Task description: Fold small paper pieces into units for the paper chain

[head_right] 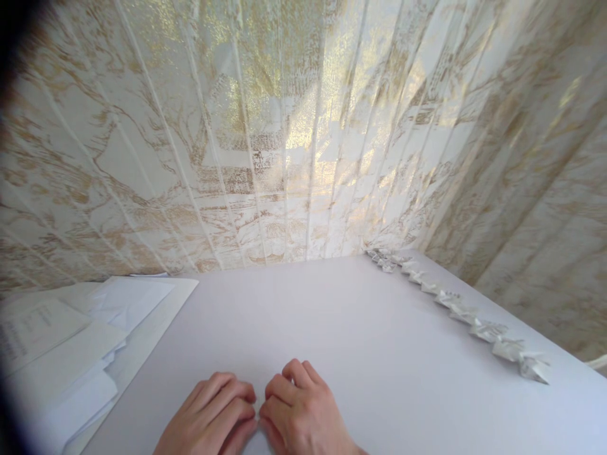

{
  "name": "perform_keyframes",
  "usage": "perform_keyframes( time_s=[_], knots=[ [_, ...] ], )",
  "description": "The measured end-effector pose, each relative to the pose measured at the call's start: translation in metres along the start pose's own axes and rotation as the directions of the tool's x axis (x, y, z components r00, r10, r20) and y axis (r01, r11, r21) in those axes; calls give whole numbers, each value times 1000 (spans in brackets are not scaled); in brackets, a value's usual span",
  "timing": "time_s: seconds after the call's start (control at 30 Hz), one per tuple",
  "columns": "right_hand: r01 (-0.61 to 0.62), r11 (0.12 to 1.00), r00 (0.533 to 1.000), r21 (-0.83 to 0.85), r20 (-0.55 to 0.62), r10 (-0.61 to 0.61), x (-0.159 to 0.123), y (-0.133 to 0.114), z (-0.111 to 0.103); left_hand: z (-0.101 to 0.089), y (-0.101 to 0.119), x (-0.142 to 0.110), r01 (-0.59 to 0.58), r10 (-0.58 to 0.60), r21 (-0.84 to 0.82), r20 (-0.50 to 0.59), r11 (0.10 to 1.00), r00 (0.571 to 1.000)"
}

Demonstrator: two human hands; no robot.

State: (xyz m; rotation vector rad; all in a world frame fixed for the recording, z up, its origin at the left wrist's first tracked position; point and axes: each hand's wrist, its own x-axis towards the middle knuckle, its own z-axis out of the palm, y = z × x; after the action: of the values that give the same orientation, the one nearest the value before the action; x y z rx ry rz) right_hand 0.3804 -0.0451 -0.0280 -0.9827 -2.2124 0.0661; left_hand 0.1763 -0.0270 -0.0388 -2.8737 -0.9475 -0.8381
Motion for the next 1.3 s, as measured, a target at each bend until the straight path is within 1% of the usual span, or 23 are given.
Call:
perform_keyframes(
  time_s=[0.1, 0.17, 0.23, 0.3, 0.33, 0.4, 0.57, 0.7, 0.83, 0.97, 1.07, 1.17, 1.23, 1.3],
  knots=[
    [-122, 987, 991, 101, 71, 115, 3, -1, -3, -1, 1, 3, 107, -106, -46, 17, 993, 994],
    [-242, 960, 965, 140, 136, 223, 7, -2, -5, -1, 2, 5, 183, -182, -93, 20, 979, 983],
    [-372, 915, 918, 155, 205, 339, 12, -3, -7, 1, 4, 7, 251, -251, -141, 21, 958, 968],
    [-476, 865, 864, 157, 266, 428, 17, -4, -8, 3, 7, 8, 305, -307, -181, 22, 935, 952],
    [-513, 844, 841, 154, 289, 458, 19, -5, -9, 4, 8, 9, 329, -332, -195, 17, 924, 943],
    [-554, 819, 810, 147, 320, 491, 23, -7, -10, 5, 10, 9, 357, -363, -211, 10, 910, 932],
    [-580, 804, 786, 131, 348, 511, 24, -12, -11, 5, 11, 9, 364, -371, -212, 6, 907, 929],
    [-603, 785, 773, 141, 347, 531, 24, -11, -12, 3, 12, 11, 361, -365, -193, 16, 912, 931],
    [-597, 787, 782, 154, 329, 529, 26, -9, -11, 2, 14, 12, 359, -362, -192, 19, 914, 932],
    [-586, 800, 786, 128, 329, 523, 28, -10, -9, 4, 15, 11, 359, -364, -171, 0, 918, 931],
    [-551, 828, 805, 102, 327, 495, 29, -12, -7, 4, 14, 11, 368, -372, -128, -6, 921, 928],
    [-515, 853, 823, 84, 328, 464, 28, -13, -6, 2, 12, 13, 378, -374, -142, 59, 915, 926],
    [-507, 858, 825, 83, 336, 455, 27, -13, -5, 0, 9, 15, 398, -382, -183, 116, 899, 917],
    [-505, 858, 826, 91, 339, 450, 26, -12, -6, -1, 8, 18, 425, -403, -218, 139, 878, 904]
  ],
)
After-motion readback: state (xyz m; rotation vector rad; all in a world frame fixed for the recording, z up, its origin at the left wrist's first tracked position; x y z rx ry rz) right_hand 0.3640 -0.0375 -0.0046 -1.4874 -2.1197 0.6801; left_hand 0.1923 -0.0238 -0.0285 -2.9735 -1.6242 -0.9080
